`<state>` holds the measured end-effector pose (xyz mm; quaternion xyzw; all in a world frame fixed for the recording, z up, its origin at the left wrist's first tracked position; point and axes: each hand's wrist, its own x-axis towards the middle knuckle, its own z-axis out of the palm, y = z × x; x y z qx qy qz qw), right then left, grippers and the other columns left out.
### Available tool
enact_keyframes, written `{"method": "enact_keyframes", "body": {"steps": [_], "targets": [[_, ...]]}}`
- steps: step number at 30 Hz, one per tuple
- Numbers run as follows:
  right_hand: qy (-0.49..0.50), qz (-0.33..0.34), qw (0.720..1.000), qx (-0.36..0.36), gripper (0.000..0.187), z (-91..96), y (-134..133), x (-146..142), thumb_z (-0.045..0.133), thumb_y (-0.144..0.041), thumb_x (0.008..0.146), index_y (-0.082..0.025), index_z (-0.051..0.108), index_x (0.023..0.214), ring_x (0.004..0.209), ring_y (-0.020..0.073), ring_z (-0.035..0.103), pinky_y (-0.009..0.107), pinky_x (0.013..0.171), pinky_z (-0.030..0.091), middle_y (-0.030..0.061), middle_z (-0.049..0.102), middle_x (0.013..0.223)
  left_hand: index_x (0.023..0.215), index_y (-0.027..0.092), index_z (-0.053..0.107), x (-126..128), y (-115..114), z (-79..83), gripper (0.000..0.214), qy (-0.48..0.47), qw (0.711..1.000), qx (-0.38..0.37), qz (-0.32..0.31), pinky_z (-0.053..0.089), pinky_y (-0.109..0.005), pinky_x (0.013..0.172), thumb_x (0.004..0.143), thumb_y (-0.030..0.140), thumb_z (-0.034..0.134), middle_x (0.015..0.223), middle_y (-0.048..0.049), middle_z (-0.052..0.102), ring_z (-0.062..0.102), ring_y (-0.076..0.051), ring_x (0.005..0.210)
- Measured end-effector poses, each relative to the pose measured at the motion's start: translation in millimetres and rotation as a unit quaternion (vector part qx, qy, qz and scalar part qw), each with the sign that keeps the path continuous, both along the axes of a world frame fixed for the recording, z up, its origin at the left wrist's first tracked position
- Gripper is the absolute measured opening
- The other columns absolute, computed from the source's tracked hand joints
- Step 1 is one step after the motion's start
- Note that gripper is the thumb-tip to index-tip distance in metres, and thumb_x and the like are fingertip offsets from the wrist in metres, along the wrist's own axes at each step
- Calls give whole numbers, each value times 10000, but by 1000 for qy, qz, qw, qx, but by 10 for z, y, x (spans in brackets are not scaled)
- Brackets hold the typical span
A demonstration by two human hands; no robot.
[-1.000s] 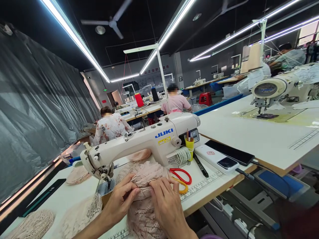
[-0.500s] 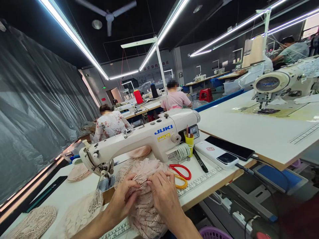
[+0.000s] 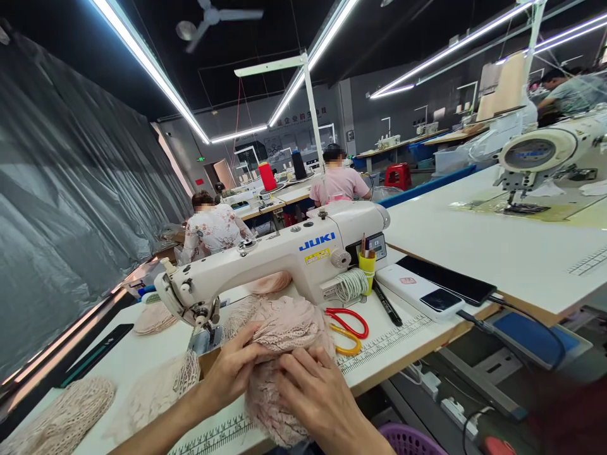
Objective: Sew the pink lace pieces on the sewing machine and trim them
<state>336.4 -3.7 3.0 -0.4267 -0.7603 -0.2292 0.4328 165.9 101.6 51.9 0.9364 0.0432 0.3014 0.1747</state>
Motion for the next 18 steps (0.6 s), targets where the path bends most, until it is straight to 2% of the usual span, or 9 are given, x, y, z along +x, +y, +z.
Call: {"method": "enact_keyframes", "body": {"steps": [7,14,18], "targets": [[-12,-27,999,-15,268,1,75,-51,399,-125,957,-170,612,799,697,173,461,330,649,256,27,562,736,1099,172,645,-52,47,14,372,14,1000,9,-8,482,-322,962,904,17,369,1262,-122,531,530,-205,1171],[6,-32,999,-30,284,62,70,-72,392,-151,972,-175,579,760,706,179,451,329,656,263,25,542,733,1107,177,653,-98,54,20,425,32,998,49,11,507,-343,953,855,-27,377,1271,-118,550,555,-223,1172],[23,-32,999,-34,294,92,69,-81,364,-149,979,-176,561,762,722,184,455,332,668,268,29,551,743,1124,192,644,-109,60,46,411,28,997,75,7,524,-307,910,871,-15,395,1191,-100,603,598,-200,1090]]}}
